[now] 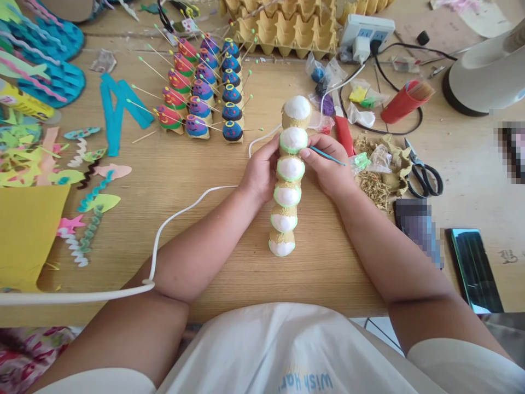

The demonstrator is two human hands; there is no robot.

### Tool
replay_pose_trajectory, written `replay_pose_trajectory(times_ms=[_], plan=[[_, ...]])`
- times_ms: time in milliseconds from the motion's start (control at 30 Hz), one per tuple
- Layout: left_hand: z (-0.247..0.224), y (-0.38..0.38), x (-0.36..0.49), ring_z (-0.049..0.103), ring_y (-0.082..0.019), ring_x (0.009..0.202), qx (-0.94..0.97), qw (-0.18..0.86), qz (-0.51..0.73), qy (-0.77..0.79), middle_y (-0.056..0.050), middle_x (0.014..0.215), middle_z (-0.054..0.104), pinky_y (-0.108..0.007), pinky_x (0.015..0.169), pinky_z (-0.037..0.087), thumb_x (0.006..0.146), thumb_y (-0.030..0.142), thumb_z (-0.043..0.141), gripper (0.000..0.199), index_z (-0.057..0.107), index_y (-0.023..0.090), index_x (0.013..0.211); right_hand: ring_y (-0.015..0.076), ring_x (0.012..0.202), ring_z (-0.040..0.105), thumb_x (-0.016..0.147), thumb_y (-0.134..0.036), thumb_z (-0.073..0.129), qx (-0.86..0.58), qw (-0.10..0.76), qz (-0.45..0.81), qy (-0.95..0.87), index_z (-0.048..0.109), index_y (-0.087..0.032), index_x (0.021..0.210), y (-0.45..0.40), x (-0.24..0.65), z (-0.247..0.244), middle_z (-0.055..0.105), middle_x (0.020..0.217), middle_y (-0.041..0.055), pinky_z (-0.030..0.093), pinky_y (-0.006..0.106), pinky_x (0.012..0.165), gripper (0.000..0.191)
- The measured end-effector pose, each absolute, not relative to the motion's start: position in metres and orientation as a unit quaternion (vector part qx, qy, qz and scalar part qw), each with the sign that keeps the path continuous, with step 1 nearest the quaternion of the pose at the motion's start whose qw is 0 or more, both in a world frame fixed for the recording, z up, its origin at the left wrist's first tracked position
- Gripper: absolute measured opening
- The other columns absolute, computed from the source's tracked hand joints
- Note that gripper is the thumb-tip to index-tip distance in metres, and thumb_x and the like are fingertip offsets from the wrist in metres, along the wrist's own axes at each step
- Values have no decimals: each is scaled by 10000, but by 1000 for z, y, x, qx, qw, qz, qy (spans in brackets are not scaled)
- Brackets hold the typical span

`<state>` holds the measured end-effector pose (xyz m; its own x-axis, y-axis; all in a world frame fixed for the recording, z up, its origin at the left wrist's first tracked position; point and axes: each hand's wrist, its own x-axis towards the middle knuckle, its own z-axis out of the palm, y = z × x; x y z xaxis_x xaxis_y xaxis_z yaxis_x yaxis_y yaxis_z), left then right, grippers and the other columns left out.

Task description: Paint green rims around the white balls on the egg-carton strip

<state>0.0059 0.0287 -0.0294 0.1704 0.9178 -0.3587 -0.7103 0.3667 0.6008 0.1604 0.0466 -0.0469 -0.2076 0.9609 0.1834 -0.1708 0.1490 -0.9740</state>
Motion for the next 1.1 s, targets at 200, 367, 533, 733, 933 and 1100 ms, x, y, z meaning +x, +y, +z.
replay_pose_trajectory(times_ms=[200, 367, 533, 733, 933, 1100], plan=[[-31, 30, 6, 812, -329, 974, 150, 750, 531, 365, -47, 794, 759, -368, 712, 644, 981, 549, 698, 280, 721, 280, 907, 214, 1034, 730, 800, -669, 895, -368, 509, 515, -583, 754, -246, 935, 48, 163, -47, 744, 948, 4, 632, 398, 944, 466], [-31, 29, 6, 812, -311, 926, 151, 745, 531, 376, -38, 777, 751, -355, 678, 632, 993, 556, 678, 289, 713, 287, 896, 219, 1054, 730, 814, -717, 858, -372, 498, 497, -606, 749, -256, 945, 47, 165, -47, 735, 939, -1, 640, 405, 959, 492], [-20, 26, 10, 810, -343, 975, 161, 737, 521, 398, -51, 733, 741, -396, 749, 647, 962, 588, 704, 335, 669, 286, 821, 199, 953, 729, 934, -706, 737, -377, 493, 500, -604, 763, -261, 973, 51, 168, -52, 727, 888, -2, 640, 408, 949, 447], [-17, 28, 13, 811, -339, 937, 169, 713, 535, 420, -39, 687, 722, -400, 739, 645, 926, 666, 723, 369, 674, 309, 844, 208, 1036, 727, 896, -547, 835, -386, 485, 492, -611, 772, -260, 1055, 55, 170, -58, 782, 1030, -4, 614, 436, 1043, 334], [-20, 28, 12, 818, -348, 953, 166, 717, 526, 427, -45, 709, 743, -409, 736, 648, 939, 689, 682, 373, 698, 319, 899, 211, 1066, 712, 911, -462, 826, -378, 487, 496, -611, 744, -249, 1021, 57, 168, -59, 766, 1023, -4, 597, 443, 1065, 253], [-23, 27, 12, 823, -352, 1006, 167, 722, 544, 394, -55, 770, 774, -415, 771, 654, 943, 625, 708, 321, 706, 307, 895, 223, 1074, 701, 886, -451, 835, -386, 496, 510, -587, 719, -260, 953, 59, 167, -60, 756, 997, -1, 605, 436, 1038, 233]])
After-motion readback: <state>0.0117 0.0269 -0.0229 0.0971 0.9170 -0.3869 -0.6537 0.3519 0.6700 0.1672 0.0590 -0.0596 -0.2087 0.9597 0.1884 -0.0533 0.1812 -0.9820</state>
